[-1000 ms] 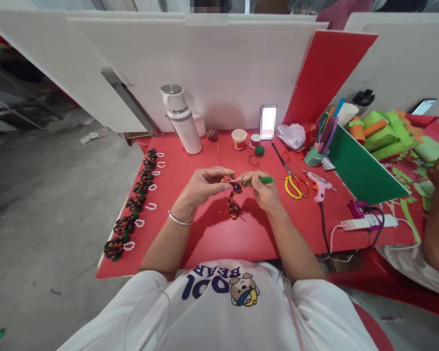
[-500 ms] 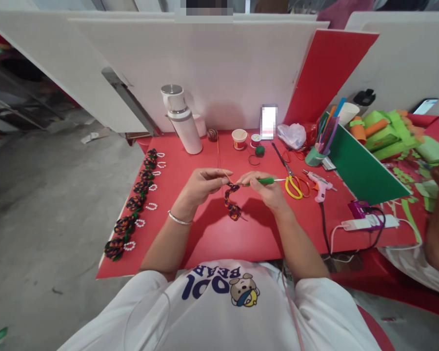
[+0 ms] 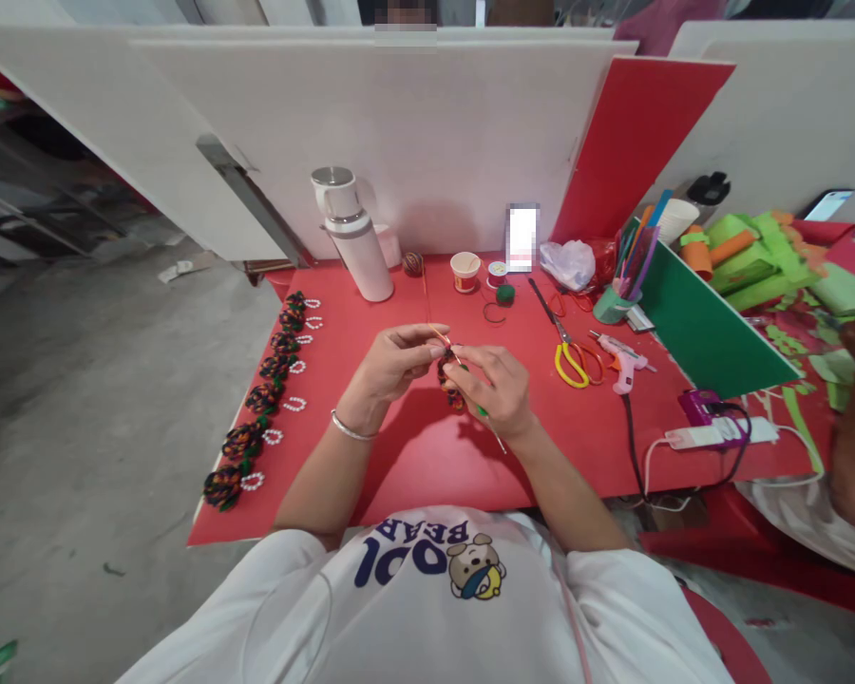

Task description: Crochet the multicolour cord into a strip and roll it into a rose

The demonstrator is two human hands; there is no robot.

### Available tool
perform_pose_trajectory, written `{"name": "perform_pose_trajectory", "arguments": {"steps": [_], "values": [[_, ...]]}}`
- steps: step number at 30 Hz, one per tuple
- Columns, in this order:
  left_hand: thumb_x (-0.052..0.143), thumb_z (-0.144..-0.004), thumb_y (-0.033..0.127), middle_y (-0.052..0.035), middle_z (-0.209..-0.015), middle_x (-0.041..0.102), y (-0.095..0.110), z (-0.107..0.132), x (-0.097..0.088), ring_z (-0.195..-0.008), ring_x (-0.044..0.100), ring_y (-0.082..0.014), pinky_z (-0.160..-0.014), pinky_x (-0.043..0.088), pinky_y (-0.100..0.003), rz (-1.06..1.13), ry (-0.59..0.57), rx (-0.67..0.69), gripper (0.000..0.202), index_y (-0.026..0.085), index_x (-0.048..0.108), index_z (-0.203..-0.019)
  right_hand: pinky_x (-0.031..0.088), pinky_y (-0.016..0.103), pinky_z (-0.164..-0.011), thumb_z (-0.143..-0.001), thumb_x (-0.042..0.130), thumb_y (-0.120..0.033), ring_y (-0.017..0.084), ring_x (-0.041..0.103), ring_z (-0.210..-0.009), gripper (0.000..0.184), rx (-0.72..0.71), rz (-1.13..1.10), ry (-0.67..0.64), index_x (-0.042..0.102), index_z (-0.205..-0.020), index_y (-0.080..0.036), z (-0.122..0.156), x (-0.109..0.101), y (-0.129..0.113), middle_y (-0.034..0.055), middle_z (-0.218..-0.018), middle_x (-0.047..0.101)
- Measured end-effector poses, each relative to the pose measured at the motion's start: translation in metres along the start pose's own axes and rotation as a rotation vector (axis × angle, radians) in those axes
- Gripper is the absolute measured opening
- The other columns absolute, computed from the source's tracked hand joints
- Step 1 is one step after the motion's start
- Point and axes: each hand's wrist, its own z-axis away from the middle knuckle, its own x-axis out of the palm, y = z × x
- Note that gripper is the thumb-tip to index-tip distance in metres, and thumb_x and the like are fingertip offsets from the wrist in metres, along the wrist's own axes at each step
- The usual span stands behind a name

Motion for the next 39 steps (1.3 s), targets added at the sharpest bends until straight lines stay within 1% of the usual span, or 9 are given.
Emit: {"name": "perform_pose_trajectory", "arguments": {"steps": [5,11,15,22,24,27,30,34,39], "values": [[0.094,-0.058,0.027,-0.0025,-0.070,0.069,0.001,0.001,-0.005,-0.047,0.040,-0.0029,-0.043,0.025,-0.021,0.057,-0.121,-0.127,0.039,0.015,0.082,-0.094,0.059,0.044,-0.083,-0.090,0.074,-0.031,0.023,0.069,-0.097,0.024,-0.116,-0.003,0.101,0.076,-0.111,-0.041,0.000,0.002,0.002,0.0023,-0.116,0.080],[0.093,-0.058,0.025,-0.0024,-0.065,0.066,0.007,0.001,-0.011,-0.048,0.040,-0.0029,-0.044,0.022,-0.020,-0.045,-0.093,-0.117,0.037,0.013,0.083,-0.092,0.056,0.048,-0.087,-0.093,0.069,-0.037,0.024,0.069,-0.092,0.014,-0.016,-0.165,-0.163,0.078,-0.103,-0.036,-0.028,-0.028,0.001,0.0023,-0.105,0.082],[0.092,-0.057,0.024,-0.0024,-0.065,0.066,0.009,0.002,-0.009,-0.047,0.038,-0.0026,-0.045,0.021,-0.021,-0.073,-0.124,-0.109,0.036,0.012,0.083,-0.089,0.056,0.048,-0.088,-0.096,0.065,-0.036,0.024,0.070,-0.090,0.015,0.108,-0.361,-0.177,0.079,-0.098,-0.033,-0.033,-0.038,0.001,0.0037,-0.099,0.082],[0.090,-0.057,0.026,-0.0024,-0.062,0.066,0.003,0.002,-0.001,-0.048,0.044,-0.0051,-0.046,0.027,-0.022,-0.057,-0.128,-0.083,0.035,0.012,0.082,-0.087,0.063,0.040,-0.079,-0.095,0.061,-0.055,0.021,0.075,-0.086,0.028,0.486,-0.850,0.086,0.075,-0.091,-0.031,-0.010,0.005,0.006,0.0025,-0.092,0.080],[0.089,-0.058,0.027,-0.0016,-0.062,0.066,-0.001,0.002,0.000,-0.050,0.046,-0.0058,-0.046,0.030,-0.021,-0.066,-0.086,-0.015,0.035,0.012,0.083,-0.089,0.063,0.041,-0.086,-0.094,0.063,-0.054,0.021,0.076,-0.097,0.026,0.474,-0.791,0.161,0.076,-0.097,-0.032,-0.004,0.018,0.002,0.0033,-0.103,0.080],[0.089,-0.060,0.027,-0.0033,-0.071,0.071,-0.005,0.003,-0.001,-0.054,0.052,-0.0071,-0.047,0.034,-0.020,-0.120,-0.041,0.064,0.038,0.014,0.083,-0.096,0.061,0.043,-0.095,-0.095,0.067,-0.041,0.022,0.073,-0.107,0.016,0.379,-0.616,0.152,0.077,-0.105,-0.034,0.000,0.023,-0.005,0.0037,-0.112,0.079],[0.089,-0.066,0.031,-0.0054,-0.081,0.076,-0.005,0.005,-0.004,-0.058,0.056,-0.0080,-0.047,0.036,-0.019,-0.178,-0.074,0.071,0.042,0.016,0.083,-0.104,0.061,0.043,-0.092,-0.097,0.065,-0.032,0.021,0.072,-0.104,0.018,0.296,-0.460,0.102,0.078,-0.109,-0.034,-0.003,0.015,-0.009,0.0042,-0.111,0.077],[0.093,-0.063,0.032,-0.0045,-0.074,0.075,-0.002,0.007,-0.004,-0.061,0.059,-0.0091,-0.055,0.045,-0.021,-0.166,-0.072,0.112,0.038,0.016,0.084,-0.095,0.061,0.040,-0.088,-0.095,0.067,-0.024,0.020,0.073,-0.099,0.024,0.184,-0.361,0.060,0.076,-0.114,-0.034,-0.009,0.001,-0.016,0.0049,-0.108,0.077],[0.097,-0.057,0.031,-0.0051,-0.071,0.075,0.003,0.013,0.000,-0.059,0.061,-0.0106,-0.060,0.051,-0.024,-0.167,-0.046,0.127,0.040,0.015,0.084,-0.091,0.062,0.033,-0.077,-0.092,0.071,-0.021,0.018,0.074,-0.095,0.025,0.242,-0.417,-0.017,0.075,-0.113,-0.032,-0.011,-0.008,-0.026,0.0040,-0.105,0.077]]}}
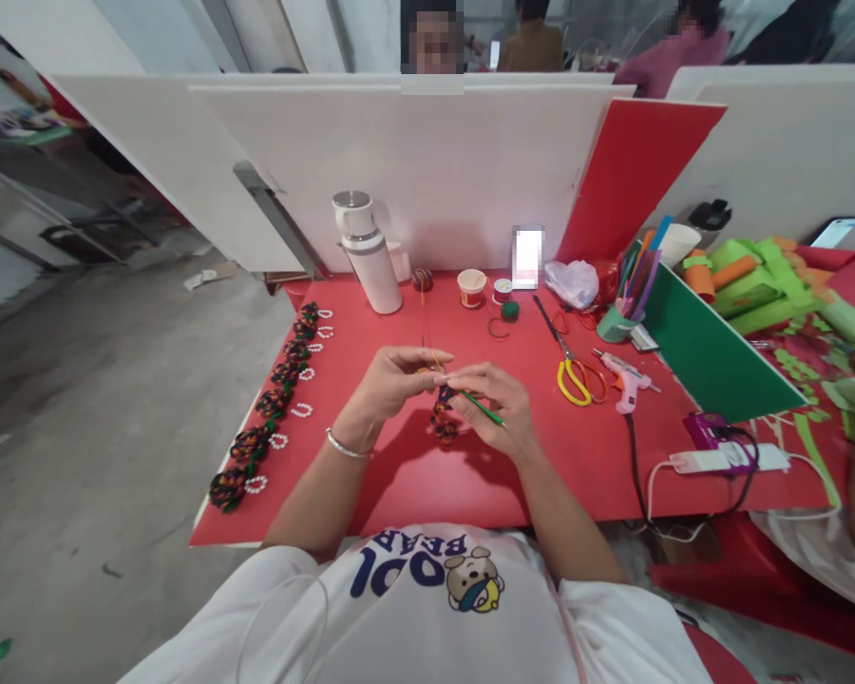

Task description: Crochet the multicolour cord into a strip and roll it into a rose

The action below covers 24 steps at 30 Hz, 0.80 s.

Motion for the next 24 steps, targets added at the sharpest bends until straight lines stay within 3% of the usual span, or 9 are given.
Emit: {"name": "perform_pose_trajectory", "arguments": {"steps": [4,8,18,24], "values": [[0.098,-0.054,0.031,-0.0040,-0.068,0.074,0.000,0.009,0.006,-0.057,0.062,-0.0107,-0.059,0.052,-0.024,0.056,0.053,-0.037,0.042,0.015,0.084,-0.090,0.062,0.036,-0.086,-0.092,0.070,-0.017,0.018,0.075,-0.095,0.023,-0.045,0.106,0.042,0.076,-0.110,-0.030,0.004,-0.001,-0.004,0.0037,-0.104,0.079],[0.098,-0.054,0.030,-0.0042,-0.067,0.074,-0.001,0.019,0.014,-0.056,0.063,-0.0111,-0.059,0.053,-0.024,0.095,0.075,-0.055,0.042,0.015,0.084,-0.090,0.061,0.037,-0.085,-0.092,0.068,-0.013,0.019,0.074,-0.095,0.028,-0.086,0.108,0.041,0.075,-0.113,-0.030,0.007,-0.004,-0.008,0.0042,-0.103,0.079],[0.095,-0.061,0.026,-0.0045,-0.068,0.074,0.016,0.046,0.027,-0.053,0.058,-0.0087,-0.054,0.049,-0.022,0.065,0.073,0.075,0.039,0.017,0.084,-0.097,0.062,0.040,-0.082,-0.088,0.072,-0.011,0.021,0.075,-0.093,0.036,-0.211,0.080,0.084,0.075,-0.116,-0.032,0.008,-0.007,-0.033,0.0041,-0.103,0.080],[0.094,-0.059,0.028,-0.0044,-0.071,0.074,0.004,0.039,0.024,-0.058,0.060,-0.0103,-0.054,0.049,-0.022,0.037,0.201,0.096,0.042,0.015,0.083,-0.097,0.062,0.038,-0.083,-0.092,0.068,-0.015,0.020,0.076,-0.092,0.024,-0.109,0.092,0.075,0.077,-0.110,-0.030,0.008,-0.001,-0.024,0.0043,-0.102,0.081]]}}
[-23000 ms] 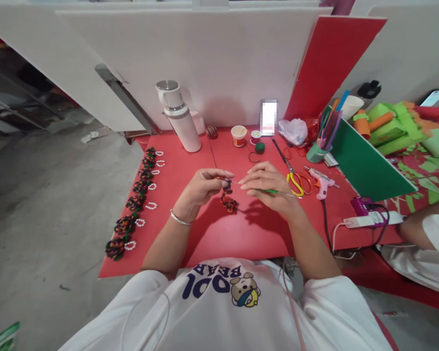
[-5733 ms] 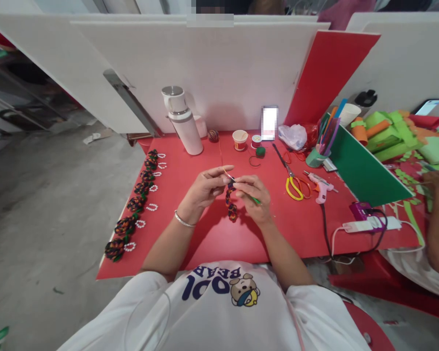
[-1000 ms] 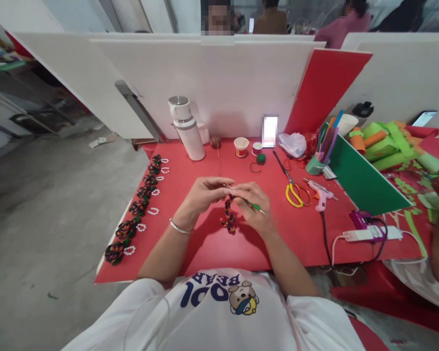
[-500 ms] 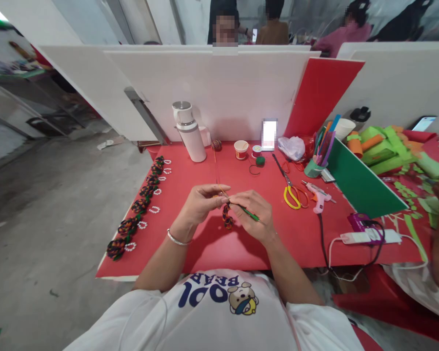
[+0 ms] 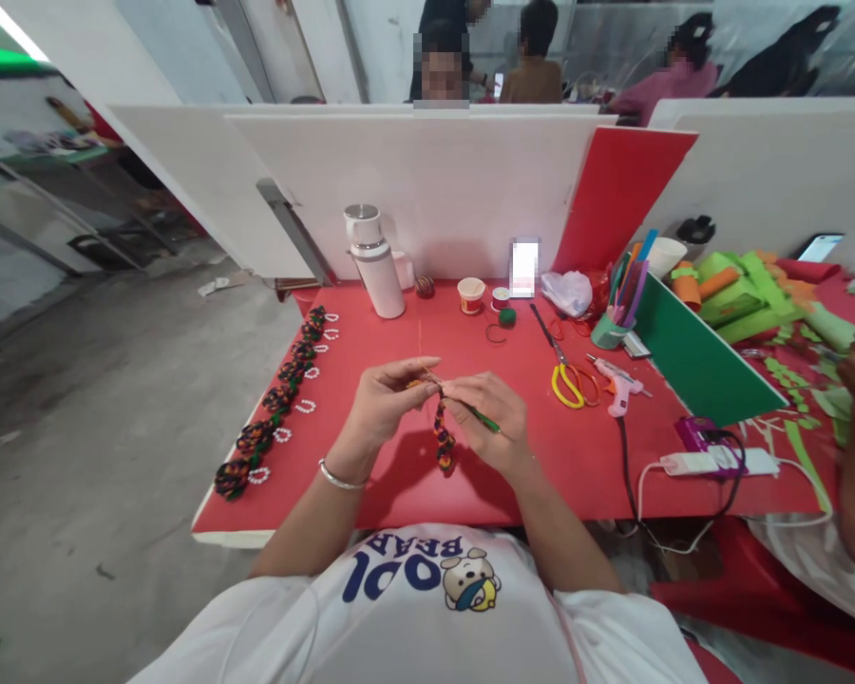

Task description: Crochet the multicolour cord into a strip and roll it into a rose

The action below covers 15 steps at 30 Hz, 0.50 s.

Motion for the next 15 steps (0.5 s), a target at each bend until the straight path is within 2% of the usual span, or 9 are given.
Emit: {"name": "perform_pose_trajectory", "arguments": {"steps": [3,8,15], "values": [[0.093,-0.059,0.027,-0.0040,-0.070,0.074,-0.007,-0.004,0.000,-0.059,0.062,-0.0109,-0.056,0.050,-0.023,-0.026,0.051,0.012,0.041,0.014,0.083,-0.097,0.063,0.036,-0.082,-0.093,0.067,-0.016,0.019,0.076,-0.091,0.023,0.044,0.007,-0.003,0.077,-0.109,-0.029,0.000,0.003,0.006,0.0039,-0.101,0.081],[0.091,-0.057,0.025,-0.0034,-0.074,0.075,-0.014,-0.009,0.005,-0.067,0.066,-0.0126,-0.065,0.054,-0.025,-0.003,0.129,0.019,0.041,0.014,0.082,-0.095,0.062,0.038,-0.087,-0.091,0.069,-0.014,0.020,0.075,-0.097,0.031,-0.107,0.227,-0.001,0.074,-0.117,-0.030,0.004,0.010,0.015,0.0059,-0.108,0.080],[0.092,-0.058,0.027,-0.0028,-0.075,0.074,-0.019,-0.013,0.007,-0.068,0.064,-0.0119,-0.065,0.052,-0.025,0.064,0.139,0.000,0.043,0.015,0.081,-0.098,0.062,0.042,-0.088,-0.092,0.068,-0.014,0.022,0.074,-0.100,0.035,-0.112,0.316,0.047,0.072,-0.123,-0.031,0.011,0.018,0.023,0.0069,-0.111,0.079]]}}
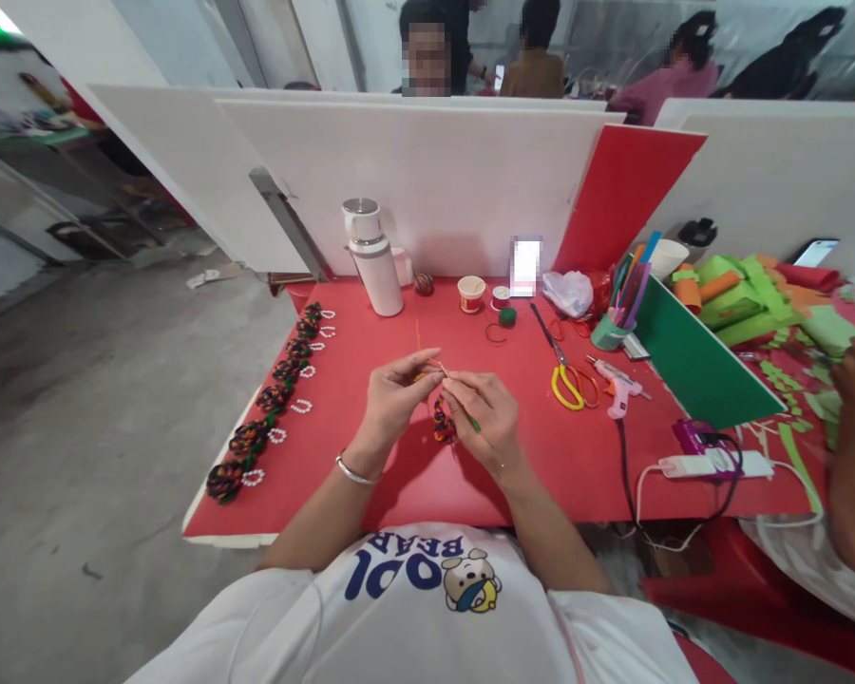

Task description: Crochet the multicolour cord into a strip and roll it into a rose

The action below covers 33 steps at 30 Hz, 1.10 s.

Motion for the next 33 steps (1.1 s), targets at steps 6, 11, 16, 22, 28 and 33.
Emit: {"name": "perform_pose_trajectory", "arguments": {"steps": [6,11,16,22,28,33], "values": [[0.095,-0.057,0.029,-0.0006,-0.070,0.069,0.000,-0.007,-0.010,-0.048,0.045,-0.0031,-0.044,0.029,-0.019,0.109,-0.086,-0.147,0.050,0.015,0.081,-0.103,0.063,0.039,-0.086,-0.092,0.068,-0.013,0.020,0.075,-0.095,0.028,0.092,-0.173,0.067,0.076,-0.113,-0.030,-0.006,0.004,-0.005,0.0055,-0.104,0.080],[0.096,-0.056,0.029,-0.0002,-0.069,0.068,0.002,-0.010,-0.017,-0.049,0.046,-0.0032,-0.045,0.028,-0.019,0.088,-0.128,-0.187,0.054,0.015,0.081,-0.105,0.063,0.036,-0.082,-0.092,0.070,-0.015,0.018,0.075,-0.090,0.021,0.253,-0.387,0.050,0.078,-0.106,-0.029,-0.009,0.001,0.000,0.0031,-0.099,0.081],[0.094,-0.056,0.026,-0.0002,-0.069,0.070,0.001,-0.008,-0.009,-0.057,0.055,-0.0071,-0.055,0.042,-0.022,0.001,-0.064,-0.057,0.049,0.014,0.081,-0.103,0.063,0.035,-0.081,-0.093,0.069,-0.021,0.017,0.075,-0.087,0.016,0.289,-0.348,0.000,0.079,-0.104,-0.028,-0.010,0.000,0.006,0.0033,-0.096,0.081],[0.092,-0.059,0.025,0.0017,-0.068,0.067,-0.001,-0.007,-0.001,-0.050,0.046,-0.0031,-0.048,0.033,-0.019,0.135,-0.055,-0.127,0.045,0.016,0.081,-0.102,0.062,0.042,-0.086,-0.088,0.074,-0.016,0.022,0.074,-0.102,0.035,0.026,-0.092,0.116,0.075,-0.118,-0.035,0.007,0.014,0.009,0.0053,-0.112,0.080],[0.095,-0.053,0.022,0.0003,-0.065,0.066,0.008,-0.009,-0.011,-0.046,0.038,-0.0011,-0.044,0.021,-0.019,0.194,-0.134,-0.272,0.045,0.015,0.082,-0.095,0.061,0.043,-0.083,-0.090,0.075,-0.027,0.021,0.075,-0.093,0.024,0.074,-0.318,0.032,0.078,-0.111,-0.036,0.006,0.008,0.027,0.0034,-0.108,0.082],[0.094,-0.053,0.023,-0.0004,-0.064,0.067,0.011,-0.008,-0.012,-0.044,0.035,-0.0008,-0.044,0.019,-0.020,0.168,-0.166,-0.306,0.043,0.014,0.082,-0.093,0.060,0.043,-0.083,-0.086,0.080,-0.027,0.021,0.073,-0.092,0.028,0.029,-0.392,-0.075,0.078,-0.111,-0.037,-0.010,-0.012,0.034,0.0020,-0.106,0.083]]}}
